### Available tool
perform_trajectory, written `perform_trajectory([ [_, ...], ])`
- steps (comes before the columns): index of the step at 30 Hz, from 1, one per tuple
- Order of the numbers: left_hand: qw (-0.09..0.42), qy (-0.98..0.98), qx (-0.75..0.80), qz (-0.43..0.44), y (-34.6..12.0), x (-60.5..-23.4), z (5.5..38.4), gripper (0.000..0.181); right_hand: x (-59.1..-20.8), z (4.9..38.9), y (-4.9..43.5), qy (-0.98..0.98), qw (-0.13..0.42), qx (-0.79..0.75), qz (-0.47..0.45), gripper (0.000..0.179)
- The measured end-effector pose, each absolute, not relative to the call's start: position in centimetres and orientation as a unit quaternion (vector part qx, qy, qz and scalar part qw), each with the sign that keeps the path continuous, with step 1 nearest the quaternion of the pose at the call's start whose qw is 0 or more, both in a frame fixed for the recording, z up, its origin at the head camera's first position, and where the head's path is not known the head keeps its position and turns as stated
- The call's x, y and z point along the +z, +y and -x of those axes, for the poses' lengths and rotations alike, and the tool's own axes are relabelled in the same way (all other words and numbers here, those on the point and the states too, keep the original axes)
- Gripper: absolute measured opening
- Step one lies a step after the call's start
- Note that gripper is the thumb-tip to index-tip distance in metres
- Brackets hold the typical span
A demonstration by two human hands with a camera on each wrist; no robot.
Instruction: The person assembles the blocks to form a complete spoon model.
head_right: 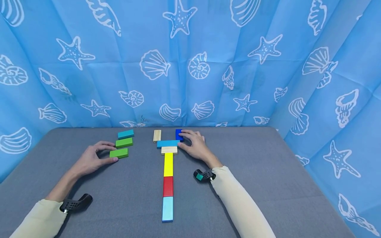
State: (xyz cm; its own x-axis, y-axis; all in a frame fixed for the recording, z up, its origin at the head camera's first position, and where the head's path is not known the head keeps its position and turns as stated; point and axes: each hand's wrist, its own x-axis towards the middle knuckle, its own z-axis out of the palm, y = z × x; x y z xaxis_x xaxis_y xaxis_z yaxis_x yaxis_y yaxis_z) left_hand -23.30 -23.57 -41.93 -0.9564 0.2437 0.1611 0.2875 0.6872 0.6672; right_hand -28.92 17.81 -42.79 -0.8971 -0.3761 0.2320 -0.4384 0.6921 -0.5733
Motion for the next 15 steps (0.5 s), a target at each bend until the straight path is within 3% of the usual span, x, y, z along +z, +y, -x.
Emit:
perform_trajectory([
  [15, 0.079, -0.889, -0.412, 0.182, -20.7, -39.2, 22.6, 0.044, -42.8, 28.9, 17.7, -0.919, 0.055, 0.32, -0.225, 0.049],
])
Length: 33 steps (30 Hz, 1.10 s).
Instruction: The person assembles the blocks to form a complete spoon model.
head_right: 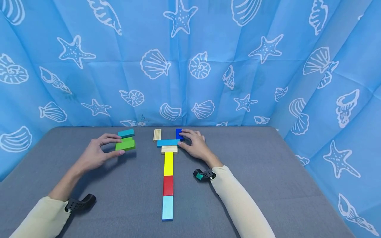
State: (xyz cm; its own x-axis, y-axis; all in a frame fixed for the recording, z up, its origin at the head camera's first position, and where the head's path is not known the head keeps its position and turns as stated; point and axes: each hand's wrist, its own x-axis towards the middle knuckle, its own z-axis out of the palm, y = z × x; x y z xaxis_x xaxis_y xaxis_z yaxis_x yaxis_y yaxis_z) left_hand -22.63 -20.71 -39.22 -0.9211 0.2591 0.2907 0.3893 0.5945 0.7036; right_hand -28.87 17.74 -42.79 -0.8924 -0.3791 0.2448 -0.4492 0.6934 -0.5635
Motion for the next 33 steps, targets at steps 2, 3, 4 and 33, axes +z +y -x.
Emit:
perform_trajectory([
  [2, 0.078, -0.89, -0.411, 0.183, -19.9, -39.0, 22.7, 0.043, -42.8, 28.9, 17.7, -0.919, 0.053, 0.32, -0.224, 0.049],
  [3, 0.077, -0.889, -0.412, 0.183, -19.5, -39.0, 22.8, 0.043, -42.8, 28.9, 17.7, -0.919, 0.052, 0.321, -0.223, 0.049],
  [4, 0.076, -0.89, -0.412, 0.182, -19.1, -38.9, 22.9, 0.043, -42.8, 28.9, 17.7, -0.919, 0.052, 0.321, -0.223, 0.049],
  [33, 0.004, -0.916, -0.377, 0.139, -6.9, -38.4, 29.4, 0.038, -42.7, 29.1, 17.6, -0.919, 0.049, 0.32, -0.224, 0.049],
])
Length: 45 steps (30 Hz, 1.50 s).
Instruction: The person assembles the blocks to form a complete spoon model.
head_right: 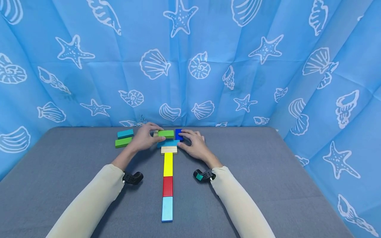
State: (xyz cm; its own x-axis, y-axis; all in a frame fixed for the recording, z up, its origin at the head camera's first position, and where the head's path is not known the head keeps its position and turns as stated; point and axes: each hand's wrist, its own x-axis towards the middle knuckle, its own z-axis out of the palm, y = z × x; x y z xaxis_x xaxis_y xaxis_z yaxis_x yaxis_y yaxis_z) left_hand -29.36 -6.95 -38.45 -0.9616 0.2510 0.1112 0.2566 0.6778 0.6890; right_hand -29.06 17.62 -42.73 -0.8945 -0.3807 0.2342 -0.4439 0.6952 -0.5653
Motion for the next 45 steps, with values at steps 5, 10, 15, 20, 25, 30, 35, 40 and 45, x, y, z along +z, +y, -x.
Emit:
perform_trajectory([
  [5, 0.002, -0.921, -0.368, 0.129, -6.4, -39.2, 29.7, 0.036, -42.7, 29.0, 17.7, -0.919, 0.05, 0.319, -0.225, 0.049],
  [10, 0.002, -0.924, -0.358, 0.133, -6.1, -39.7, 29.8, 0.037, -42.8, 29.0, 17.7, -0.919, 0.05, 0.32, -0.226, 0.049],
  [15, 0.006, -0.925, -0.355, 0.135, -6.1, -39.9, 29.8, 0.037, -42.8, 29.0, 17.7, -0.918, 0.051, 0.319, -0.228, 0.049],
  [20, 0.007, -0.929, -0.346, 0.128, -6.0, -40.0, 30.0, 0.036, -42.7, 28.9, 17.7, -0.919, 0.053, 0.317, -0.227, 0.049],
  [25, 0.004, -0.933, -0.339, 0.125, -5.9, -40.0, 30.1, 0.037, -42.6, 28.9, 17.6, -0.919, 0.052, 0.317, -0.227, 0.049],
  [30, -0.005, -0.935, -0.335, 0.12, -5.9, -40.0, 30.1, 0.038, -42.6, 28.9, 17.5, -0.92, 0.048, 0.317, -0.223, 0.05],
  [35, -0.017, -0.937, -0.33, 0.109, -5.9, -40.2, 30.3, 0.038, -42.5, 28.8, 17.5, -0.921, 0.048, 0.316, -0.223, 0.05],
  [40, -0.017, -0.937, -0.331, 0.109, -5.9, -40.5, 30.2, 0.039, -42.6, 28.9, 17.5, -0.921, 0.047, 0.317, -0.223, 0.049],
  [45, -0.001, -0.927, -0.355, 0.121, -6.4, -40.7, 29.8, 0.046, -42.5, 28.8, 17.6, -0.92, 0.046, 0.32, -0.222, 0.049],
])
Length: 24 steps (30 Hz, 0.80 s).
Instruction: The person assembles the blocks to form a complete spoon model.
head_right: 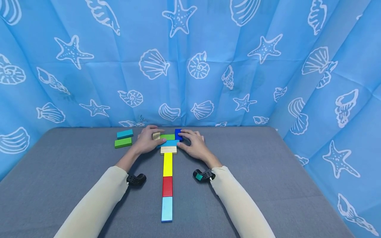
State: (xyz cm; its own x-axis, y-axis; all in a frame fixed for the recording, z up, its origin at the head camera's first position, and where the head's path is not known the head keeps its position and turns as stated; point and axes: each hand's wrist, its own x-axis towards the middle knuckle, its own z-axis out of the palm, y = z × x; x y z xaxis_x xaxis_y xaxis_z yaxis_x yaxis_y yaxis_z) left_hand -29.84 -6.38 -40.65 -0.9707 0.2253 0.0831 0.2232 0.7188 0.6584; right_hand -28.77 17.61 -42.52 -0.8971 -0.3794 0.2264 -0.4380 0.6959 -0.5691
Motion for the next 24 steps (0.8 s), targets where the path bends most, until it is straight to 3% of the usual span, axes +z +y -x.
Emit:
perform_trajectory([
  [12, -0.045, 0.895, 0.42, -0.141, -9.7, -39.8, 27.8, 0.052, -42.5, 28.8, 17.6, -0.918, 0.055, 0.322, -0.224, 0.05],
  [24, -0.086, 0.899, 0.416, -0.109, -16.4, -40.0, 26.6, 0.053, -42.5, 28.8, 17.7, -0.916, 0.05, 0.327, -0.226, 0.05],
])
